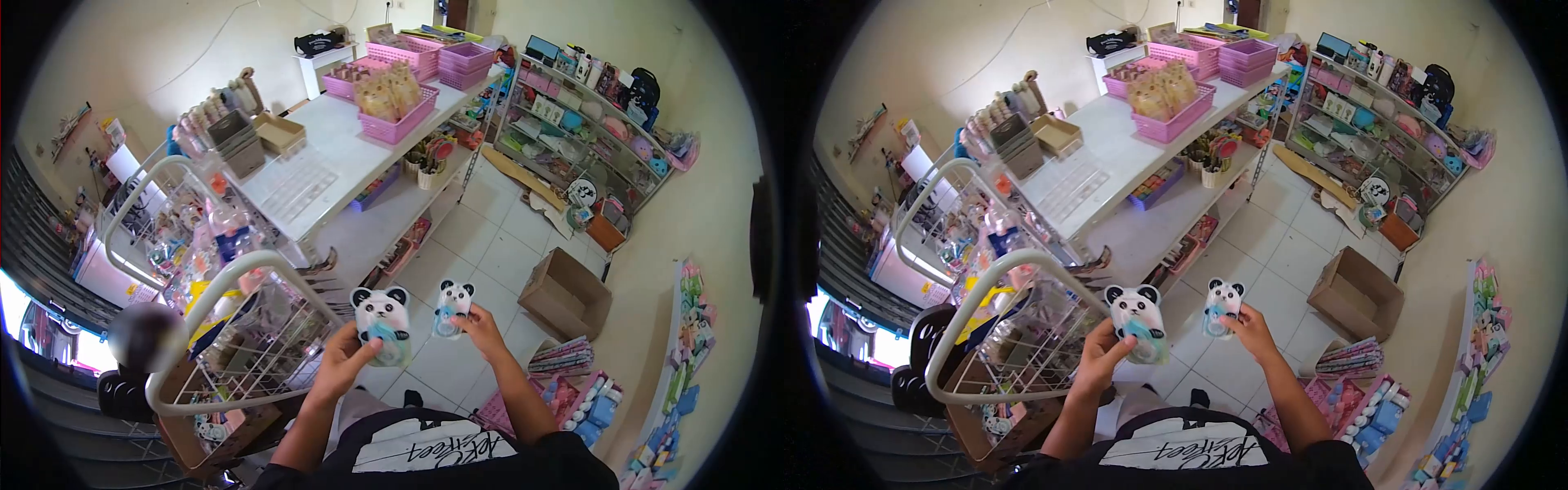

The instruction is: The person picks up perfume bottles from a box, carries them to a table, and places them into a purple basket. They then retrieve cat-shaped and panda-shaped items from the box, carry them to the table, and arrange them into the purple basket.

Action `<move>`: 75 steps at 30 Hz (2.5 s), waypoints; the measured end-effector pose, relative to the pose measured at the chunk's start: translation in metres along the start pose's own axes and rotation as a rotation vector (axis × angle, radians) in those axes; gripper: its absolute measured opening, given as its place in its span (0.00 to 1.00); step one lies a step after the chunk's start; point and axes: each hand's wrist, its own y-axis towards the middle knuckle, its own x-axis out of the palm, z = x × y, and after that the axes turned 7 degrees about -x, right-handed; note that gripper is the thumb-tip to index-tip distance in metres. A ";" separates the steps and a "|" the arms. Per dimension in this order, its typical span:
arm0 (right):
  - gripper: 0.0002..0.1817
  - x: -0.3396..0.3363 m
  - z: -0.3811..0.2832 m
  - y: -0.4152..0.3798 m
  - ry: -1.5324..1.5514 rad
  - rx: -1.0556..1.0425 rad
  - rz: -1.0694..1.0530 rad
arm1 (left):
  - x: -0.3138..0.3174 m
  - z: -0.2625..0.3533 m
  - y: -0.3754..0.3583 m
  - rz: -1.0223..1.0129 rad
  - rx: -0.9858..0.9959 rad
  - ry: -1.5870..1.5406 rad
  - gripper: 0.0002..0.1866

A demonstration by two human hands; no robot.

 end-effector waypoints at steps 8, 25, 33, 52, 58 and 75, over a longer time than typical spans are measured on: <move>0.20 -0.030 -0.068 0.120 -0.018 -0.174 -0.031 | 0.019 -0.030 0.122 0.085 0.128 -0.033 0.22; 0.13 -0.074 -0.222 0.368 -0.132 -0.424 -0.208 | 0.029 0.120 0.346 0.320 0.528 0.165 0.17; 0.18 -0.064 -0.302 0.513 -0.012 -0.588 -0.524 | 0.049 0.173 0.429 0.566 0.631 0.408 0.21; 0.14 -0.037 -0.298 0.628 -0.491 -0.724 -1.072 | 0.091 0.154 0.478 1.053 0.344 0.870 0.19; 0.12 -0.036 -0.290 0.642 -0.445 -0.735 -1.134 | 0.090 0.150 0.480 1.064 0.298 0.816 0.16; 0.22 -0.084 -0.279 0.578 -0.112 -0.882 -1.156 | 0.088 0.144 0.380 0.156 0.430 0.316 0.22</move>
